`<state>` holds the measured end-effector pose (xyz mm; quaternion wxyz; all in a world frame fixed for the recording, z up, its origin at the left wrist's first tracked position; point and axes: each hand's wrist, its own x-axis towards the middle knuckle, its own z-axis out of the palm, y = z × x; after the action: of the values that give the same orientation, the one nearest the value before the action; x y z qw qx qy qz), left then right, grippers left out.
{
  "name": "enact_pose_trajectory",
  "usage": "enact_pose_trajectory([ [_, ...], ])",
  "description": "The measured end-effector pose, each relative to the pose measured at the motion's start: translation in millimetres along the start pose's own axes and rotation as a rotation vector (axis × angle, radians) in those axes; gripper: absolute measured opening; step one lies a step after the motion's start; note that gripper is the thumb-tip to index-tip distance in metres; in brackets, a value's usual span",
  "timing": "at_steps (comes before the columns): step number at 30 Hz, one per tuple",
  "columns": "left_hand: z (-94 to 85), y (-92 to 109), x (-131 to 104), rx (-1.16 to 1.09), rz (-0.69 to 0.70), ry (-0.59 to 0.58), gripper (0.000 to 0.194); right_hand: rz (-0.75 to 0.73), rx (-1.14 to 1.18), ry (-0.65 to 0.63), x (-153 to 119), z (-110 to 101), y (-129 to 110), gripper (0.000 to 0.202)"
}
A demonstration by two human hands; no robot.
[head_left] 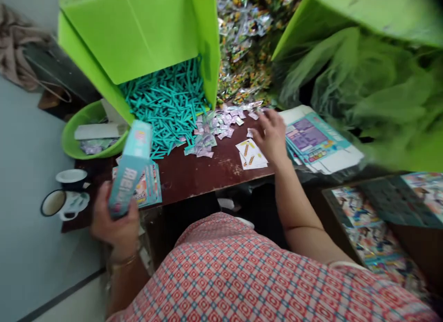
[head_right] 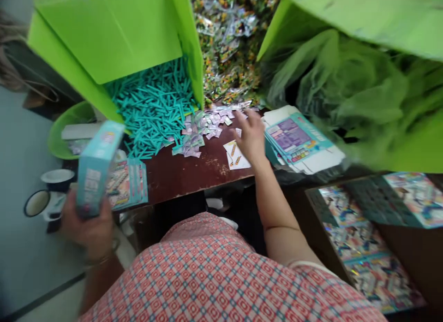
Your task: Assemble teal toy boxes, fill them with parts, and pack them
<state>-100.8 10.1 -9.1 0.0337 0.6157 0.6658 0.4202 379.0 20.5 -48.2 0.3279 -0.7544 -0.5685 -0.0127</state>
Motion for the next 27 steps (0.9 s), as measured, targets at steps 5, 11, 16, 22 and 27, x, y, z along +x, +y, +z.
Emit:
enact_pose_trajectory([
  [5,-0.5,1.6,11.3,0.418,0.086,-0.281,0.071,0.476,-0.294,-0.047,-35.6,-10.5,118.1,0.074],
  [11,61.1,-25.4,-18.2,0.276,0.04,-0.278,0.057,0.147,-0.14,0.132,-71.5,4.5,146.8,0.064],
  [16,80.7,-17.9,-26.4,-0.014,0.259,-0.234,0.051,0.112,-0.056,0.286,-55.2,-7.7,155.5,0.055],
  [22,121.9,49.7,-67.9,-0.394,0.355,-0.775,0.034,-0.233,0.04,0.356,-22.5,-8.3,156.6,0.039],
  [27,153.3,92.1,-90.7,-0.753,0.324,-1.028,0.059,-0.121,-0.079,0.382,-42.7,-19.4,51.8,0.046],
])
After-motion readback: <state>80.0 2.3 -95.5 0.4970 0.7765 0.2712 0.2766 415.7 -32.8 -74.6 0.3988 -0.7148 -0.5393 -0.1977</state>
